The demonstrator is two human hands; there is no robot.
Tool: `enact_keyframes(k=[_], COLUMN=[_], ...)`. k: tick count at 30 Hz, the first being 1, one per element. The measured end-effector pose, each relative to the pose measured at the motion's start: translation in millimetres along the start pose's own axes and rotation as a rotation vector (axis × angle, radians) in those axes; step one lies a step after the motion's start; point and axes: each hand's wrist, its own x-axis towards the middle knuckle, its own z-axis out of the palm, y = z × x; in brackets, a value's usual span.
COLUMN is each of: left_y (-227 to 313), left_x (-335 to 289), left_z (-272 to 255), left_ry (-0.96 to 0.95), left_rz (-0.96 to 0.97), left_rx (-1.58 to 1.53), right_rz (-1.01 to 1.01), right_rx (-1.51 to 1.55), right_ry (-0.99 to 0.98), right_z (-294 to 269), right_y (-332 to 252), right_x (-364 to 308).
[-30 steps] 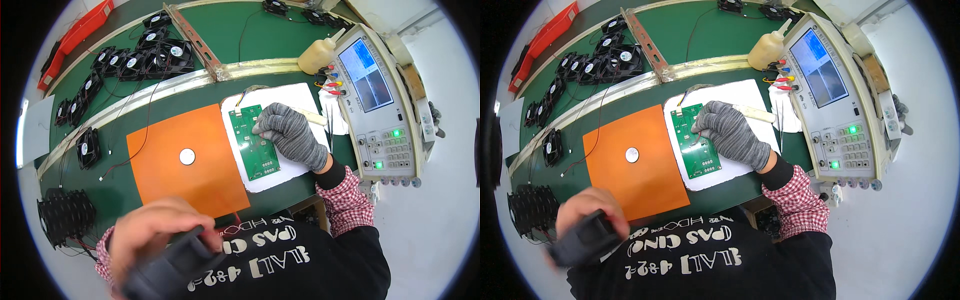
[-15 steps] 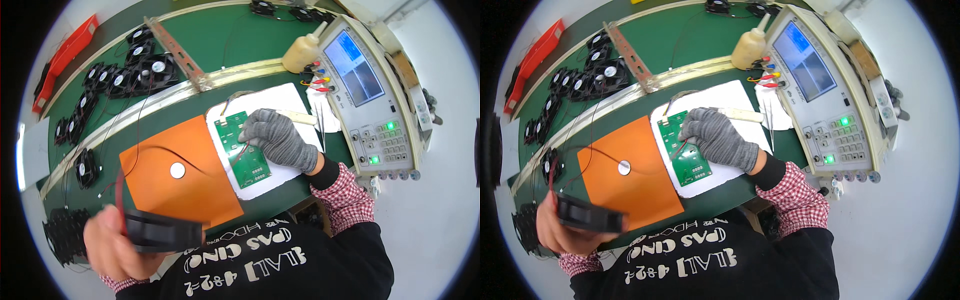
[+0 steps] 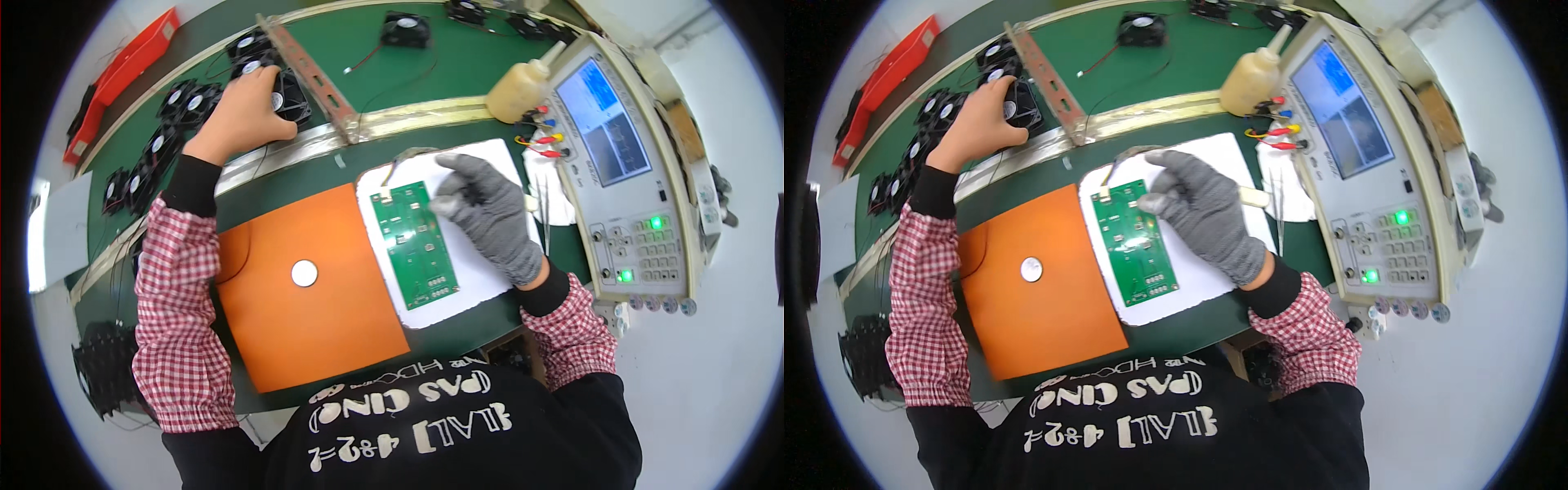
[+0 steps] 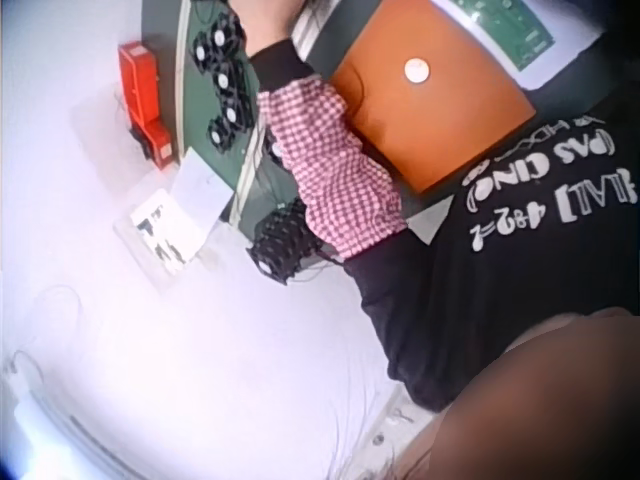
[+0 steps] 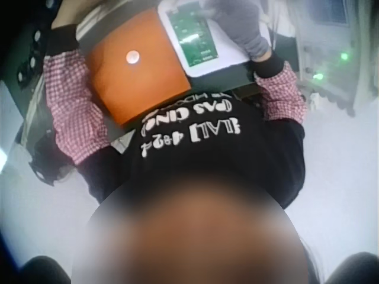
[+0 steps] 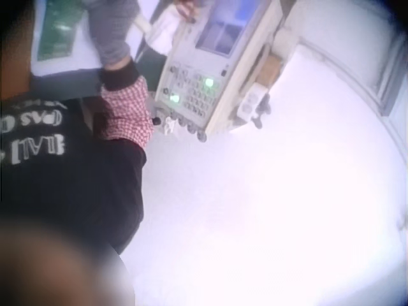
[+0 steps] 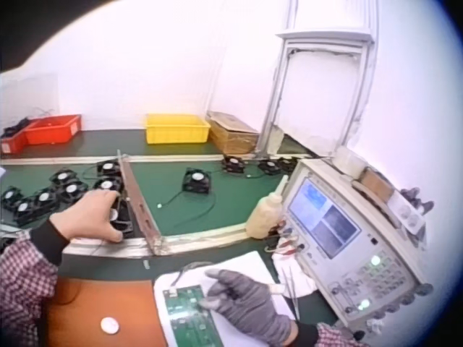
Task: The person repeatedly picks up small black cooling fans from a tray, connects them to a green circuit board using red and black wires, and places them back on the tray. The person wears a glove on the right hand and handles the fans one at a time throughout the clip.
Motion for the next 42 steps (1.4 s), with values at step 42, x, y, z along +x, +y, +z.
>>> enact_keyframes(k=[42], left_y=[115], left_x=[-163], left_z=[-34], left_ry=[0.297], left_rz=[0.245], left_rx=[-0.171], right_rz=[-0.128], right_rx=[-0.462], right_ry=[-0.28], right_z=[3], right_y=[8], right_x=[-5])
